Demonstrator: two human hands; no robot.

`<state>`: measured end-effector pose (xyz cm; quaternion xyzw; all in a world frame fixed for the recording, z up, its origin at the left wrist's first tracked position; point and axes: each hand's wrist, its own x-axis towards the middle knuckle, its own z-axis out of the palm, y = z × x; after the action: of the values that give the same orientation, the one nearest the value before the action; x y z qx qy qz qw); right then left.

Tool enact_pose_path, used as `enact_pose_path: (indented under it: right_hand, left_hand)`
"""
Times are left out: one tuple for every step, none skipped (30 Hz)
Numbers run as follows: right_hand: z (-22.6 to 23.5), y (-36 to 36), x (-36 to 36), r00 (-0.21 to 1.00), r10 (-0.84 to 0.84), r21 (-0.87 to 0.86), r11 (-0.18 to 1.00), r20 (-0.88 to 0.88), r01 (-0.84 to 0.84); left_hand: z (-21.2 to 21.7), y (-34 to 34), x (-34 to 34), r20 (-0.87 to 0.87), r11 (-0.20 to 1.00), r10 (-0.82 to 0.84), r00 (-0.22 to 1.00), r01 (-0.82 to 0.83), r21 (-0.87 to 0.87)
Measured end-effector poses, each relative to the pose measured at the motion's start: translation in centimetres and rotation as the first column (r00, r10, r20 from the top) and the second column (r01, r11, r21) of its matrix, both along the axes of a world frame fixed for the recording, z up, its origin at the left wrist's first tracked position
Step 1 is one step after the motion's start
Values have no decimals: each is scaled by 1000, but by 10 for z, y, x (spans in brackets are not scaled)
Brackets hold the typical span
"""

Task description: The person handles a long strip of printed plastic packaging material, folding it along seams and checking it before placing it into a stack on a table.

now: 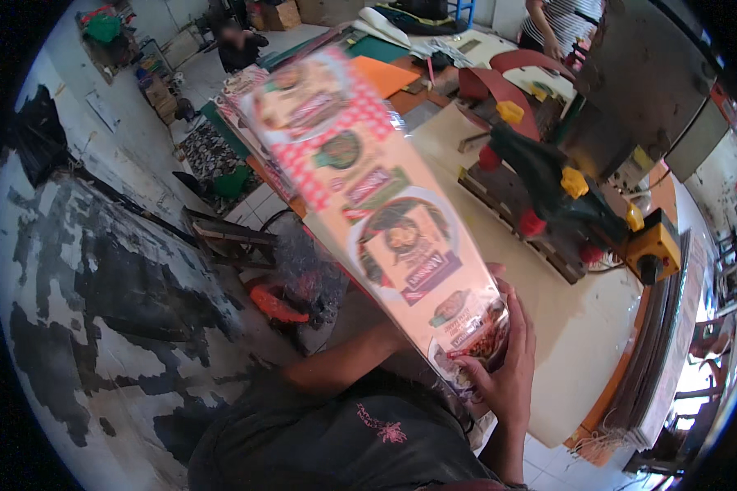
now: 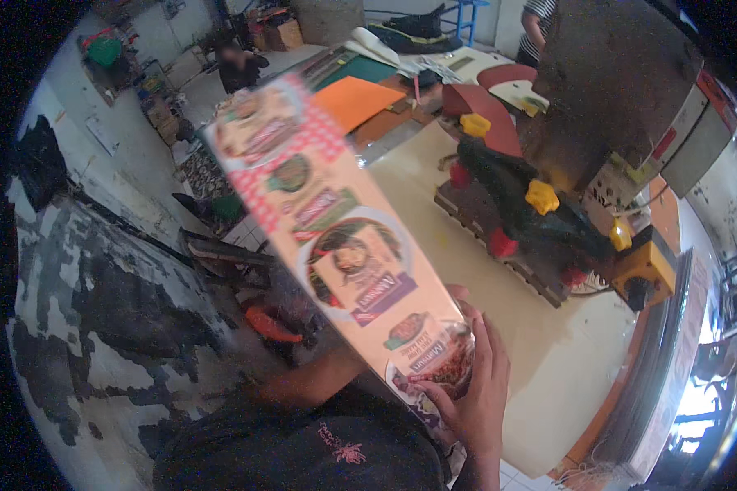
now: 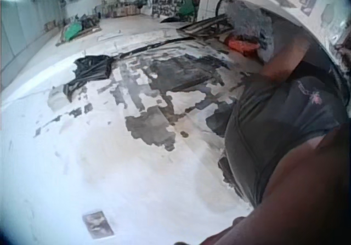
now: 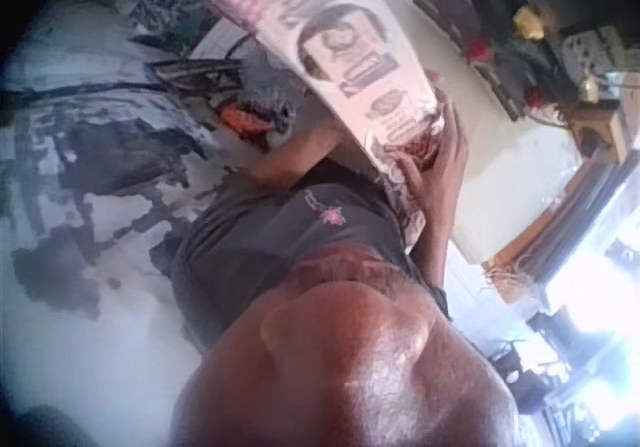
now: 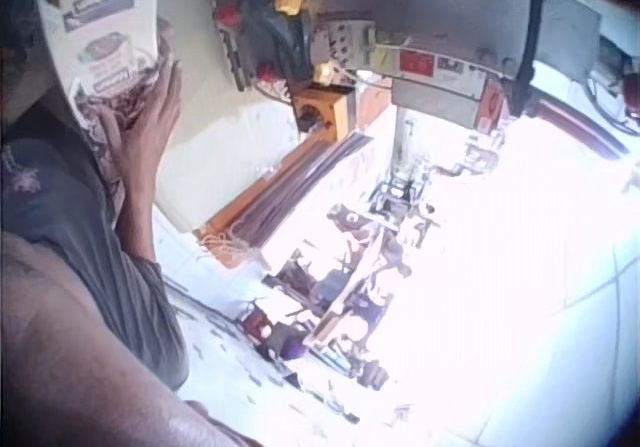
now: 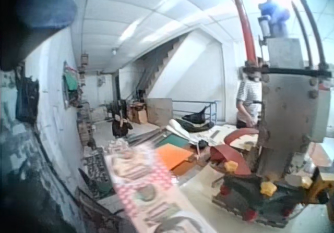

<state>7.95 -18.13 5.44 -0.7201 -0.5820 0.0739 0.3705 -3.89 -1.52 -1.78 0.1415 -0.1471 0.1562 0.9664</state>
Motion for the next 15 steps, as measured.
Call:
enact_pose_path:
  right_hand:
    - [-4, 0, 0, 997, -4, -30, 1000, -71, 2]
    - [-8, 0, 0, 990, -11, -59, 998, -142, 3]
    - [-11, 1, 0, 994, -32, -61, 998, -100, 26]
    - [-10, 2, 1, 993, -30, -53, 998, -116, 24]
    - [-10, 4, 1, 991, -28, -44, 999, -134, 22]
    - [-9, 5, 1, 988, -25, -35, 999, -152, 20]
    - [-10, 6, 1, 985, -35, -22, 999, -169, 31]
    - [-10, 6, 1, 985, -39, -19, 999, -169, 36]
    - [-10, 7, 1, 985, -42, -15, 999, -170, 40]
    - [-11, 5, 0, 984, -56, -17, 998, -167, 54]
    - [-15, 5, 2, 990, -58, -5, 998, -128, 58]
    - [-17, 5, 3, 992, -61, 10, 998, -108, 63]
    - [-18, 6, 3, 993, -62, 22, 998, -101, 64]
    - [-19, 6, 3, 994, -62, 34, 997, -92, 66]
    - [-20, 6, 3, 992, -66, 30, 997, -104, 69]
  left_hand:
    - [7, 0, 1, 28, 999, -26, 999, 25, 43]
    - [13, 2, 3, 83, 999, -45, 996, 45, 3]
    - [17, 3, 5, 138, 997, -63, 988, 69, -34]
    - [19, 4, 5, 189, 993, -74, 979, 89, -71]
    - [19, 1, 5, 129, 1000, -3, 992, 6, -23]
    - [21, 1, 4, 107, 1000, 15, 994, -16, 6]
    - [23, 0, 4, 91, 999, 29, 995, -32, 32]
    - [15, 3, 10, 112, 997, -17, 994, 8, 79]
    - [8, 5, 15, 133, 991, -59, 989, 42, 130]
    - [0, 5, 18, 121, 986, -32, 992, 12, 164]
    - [-7, 4, 20, 109, 980, -4, 994, -18, 199]
    - [-14, 5, 22, 110, 982, -14, 994, -8, 191]
    - [-12, 5, 22, 101, 983, -19, 995, 0, 182]
    - [-6, 6, 19, 105, 990, -62, 992, 48, 131]
    - [-7, 7, 20, 105, 990, -73, 992, 60, 125]
